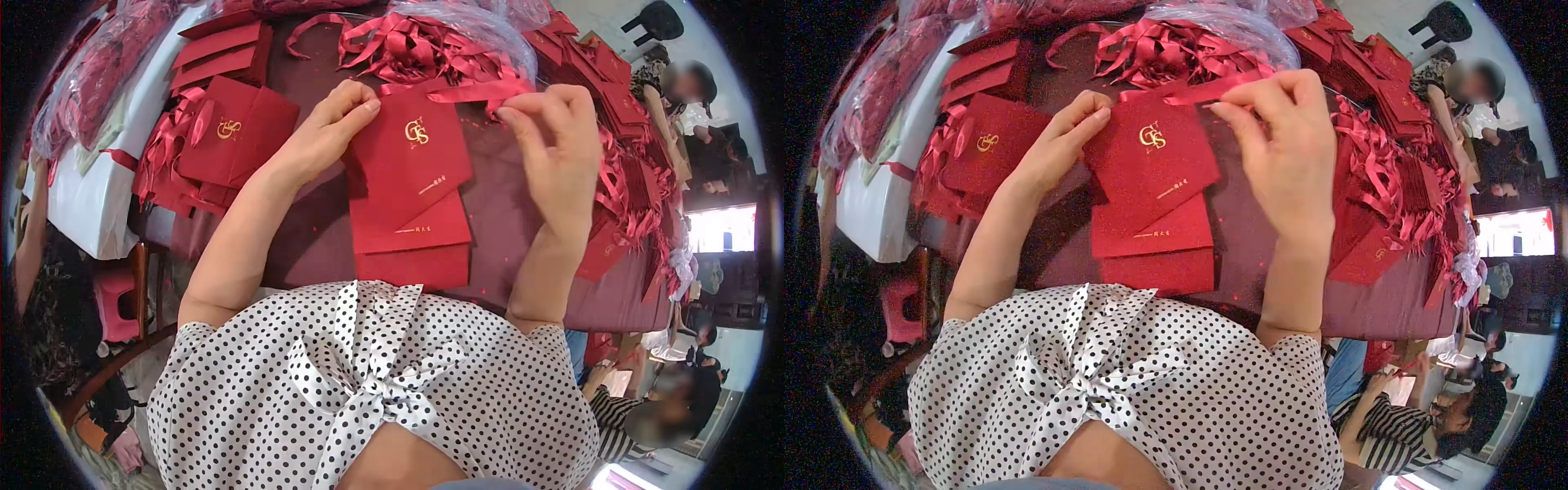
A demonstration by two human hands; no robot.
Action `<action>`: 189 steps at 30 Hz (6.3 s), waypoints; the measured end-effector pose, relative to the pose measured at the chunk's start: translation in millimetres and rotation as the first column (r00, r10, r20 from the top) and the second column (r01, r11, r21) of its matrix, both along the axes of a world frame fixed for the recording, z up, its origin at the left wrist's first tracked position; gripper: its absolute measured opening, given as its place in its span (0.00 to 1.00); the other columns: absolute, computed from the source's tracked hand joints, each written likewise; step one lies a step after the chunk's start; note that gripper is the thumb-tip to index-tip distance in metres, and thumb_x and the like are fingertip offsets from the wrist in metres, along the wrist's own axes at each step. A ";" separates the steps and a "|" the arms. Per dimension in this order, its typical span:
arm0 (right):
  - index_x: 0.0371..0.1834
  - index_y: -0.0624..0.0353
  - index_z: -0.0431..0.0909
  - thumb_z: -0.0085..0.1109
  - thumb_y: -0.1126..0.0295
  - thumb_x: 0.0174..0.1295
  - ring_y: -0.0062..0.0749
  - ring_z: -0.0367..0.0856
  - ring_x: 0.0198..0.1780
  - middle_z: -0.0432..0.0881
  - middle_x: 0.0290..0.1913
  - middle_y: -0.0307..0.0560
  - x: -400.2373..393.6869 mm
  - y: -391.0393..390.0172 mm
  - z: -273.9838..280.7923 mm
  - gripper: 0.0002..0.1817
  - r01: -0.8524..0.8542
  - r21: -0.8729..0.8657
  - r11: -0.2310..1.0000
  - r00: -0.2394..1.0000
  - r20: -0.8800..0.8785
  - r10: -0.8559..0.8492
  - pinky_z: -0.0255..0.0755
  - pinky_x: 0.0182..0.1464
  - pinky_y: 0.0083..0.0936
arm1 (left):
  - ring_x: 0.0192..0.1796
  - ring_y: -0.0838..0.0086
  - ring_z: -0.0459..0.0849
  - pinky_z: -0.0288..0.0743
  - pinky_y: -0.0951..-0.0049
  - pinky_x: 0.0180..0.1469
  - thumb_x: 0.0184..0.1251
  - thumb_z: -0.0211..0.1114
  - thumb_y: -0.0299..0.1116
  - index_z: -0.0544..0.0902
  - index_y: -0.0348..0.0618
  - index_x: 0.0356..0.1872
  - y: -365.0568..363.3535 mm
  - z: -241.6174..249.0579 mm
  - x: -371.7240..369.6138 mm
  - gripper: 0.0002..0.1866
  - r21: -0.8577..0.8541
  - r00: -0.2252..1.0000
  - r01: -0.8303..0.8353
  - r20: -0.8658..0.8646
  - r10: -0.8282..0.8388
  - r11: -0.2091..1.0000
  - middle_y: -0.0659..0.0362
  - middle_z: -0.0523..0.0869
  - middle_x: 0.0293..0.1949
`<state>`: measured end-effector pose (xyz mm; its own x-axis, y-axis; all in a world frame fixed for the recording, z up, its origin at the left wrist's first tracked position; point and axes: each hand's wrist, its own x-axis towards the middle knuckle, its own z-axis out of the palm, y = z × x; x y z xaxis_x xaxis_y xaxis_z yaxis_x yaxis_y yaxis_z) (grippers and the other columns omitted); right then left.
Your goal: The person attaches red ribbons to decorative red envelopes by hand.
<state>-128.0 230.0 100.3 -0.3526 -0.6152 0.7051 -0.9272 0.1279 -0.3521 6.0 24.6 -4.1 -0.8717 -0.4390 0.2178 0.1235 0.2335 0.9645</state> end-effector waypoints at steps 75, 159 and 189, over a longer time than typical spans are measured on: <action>0.31 0.54 0.78 0.70 0.60 0.47 0.33 0.75 0.37 0.78 0.31 0.37 67.6 -1.6 1.4 0.14 -0.282 0.486 0.827 0.921 -0.105 0.376 0.64 0.50 0.33 | 0.47 0.63 0.71 0.65 0.64 0.53 0.55 0.66 0.32 0.79 0.42 0.26 -11.3 45.4 34.1 0.06 -0.556 0.873 0.339 -0.116 -0.474 0.759 0.58 0.74 0.36; 0.32 0.59 0.80 0.63 0.74 0.54 0.43 0.77 0.36 0.80 0.29 0.46 1.8 -24.5 -55.1 0.04 -0.359 0.265 0.895 0.933 0.103 0.344 0.70 0.42 0.35 | 0.38 0.85 0.72 0.67 0.83 0.42 0.65 0.62 0.27 0.75 0.39 0.35 2.0 -0.2 4.2 0.04 0.170 0.915 0.339 0.170 -0.366 0.925 0.67 0.77 0.33; 0.41 0.56 0.69 0.61 0.66 0.59 0.49 0.82 0.31 0.82 0.27 0.49 25.2 -11.4 -34.1 0.13 -0.403 0.428 0.809 0.890 0.389 0.238 0.71 0.32 0.41 | 0.42 0.81 0.73 0.67 0.79 0.50 0.58 0.65 0.24 0.80 0.35 0.37 9.0 31.2 15.9 0.06 0.191 0.891 0.413 0.115 -0.438 0.890 0.64 0.77 0.37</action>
